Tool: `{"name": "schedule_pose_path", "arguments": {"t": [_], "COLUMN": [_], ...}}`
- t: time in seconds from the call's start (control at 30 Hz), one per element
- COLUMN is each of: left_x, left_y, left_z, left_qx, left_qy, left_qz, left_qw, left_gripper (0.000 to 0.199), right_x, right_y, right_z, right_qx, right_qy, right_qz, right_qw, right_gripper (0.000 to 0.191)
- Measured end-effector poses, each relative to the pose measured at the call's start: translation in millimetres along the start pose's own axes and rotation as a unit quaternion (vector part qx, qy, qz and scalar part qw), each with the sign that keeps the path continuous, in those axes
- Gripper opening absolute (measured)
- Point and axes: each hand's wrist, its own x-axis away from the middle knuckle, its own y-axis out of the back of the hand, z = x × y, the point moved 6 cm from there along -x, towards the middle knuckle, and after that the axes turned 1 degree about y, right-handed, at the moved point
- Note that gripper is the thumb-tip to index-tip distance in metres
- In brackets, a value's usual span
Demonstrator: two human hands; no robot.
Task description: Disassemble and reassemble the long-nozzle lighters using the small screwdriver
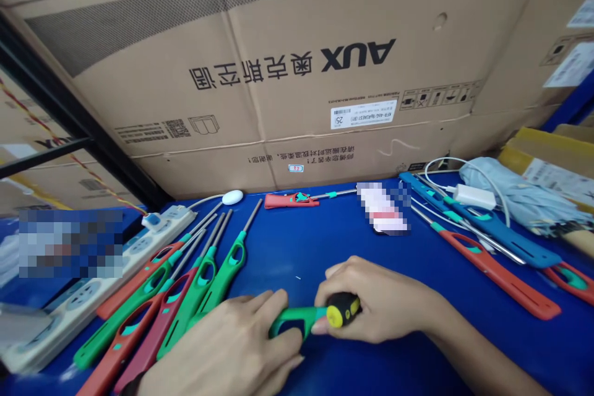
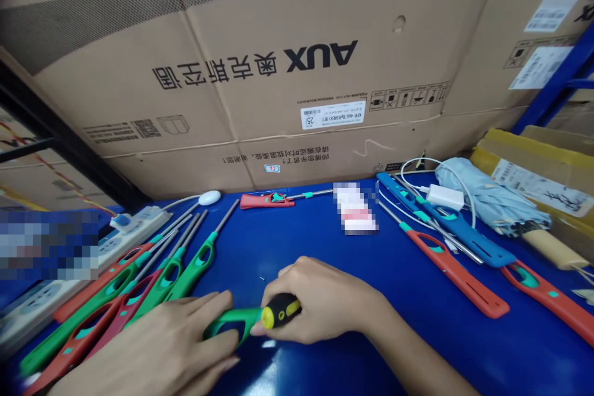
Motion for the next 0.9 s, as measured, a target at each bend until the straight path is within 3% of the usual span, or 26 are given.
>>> {"name": "schedule_pose_path", "arguments": {"t": [0.7,0.9], "left_x": [14.0,13.4], "left_y": [5.6,1.5], "left_z": [17.9,23.9], "left_qx": [0.083,0.104], "left_qy": [-0.035,-0.039], "left_qz": [-0.069,-0.033], "left_qw": [0.994,0.993], "left_gripper": [0.023,0.022], "right_x": [-6.0,-7.1], "right_y": [-9.5,-15.6], "right_z": [2.7,-1.3], "right_qx": [0.009,0.01], "right_qy": [-0.001,-0.016], "right_qz": [0.013,0.009], "right_qw": [1.0,1.0], "right_gripper": [0.022,0.015]}}
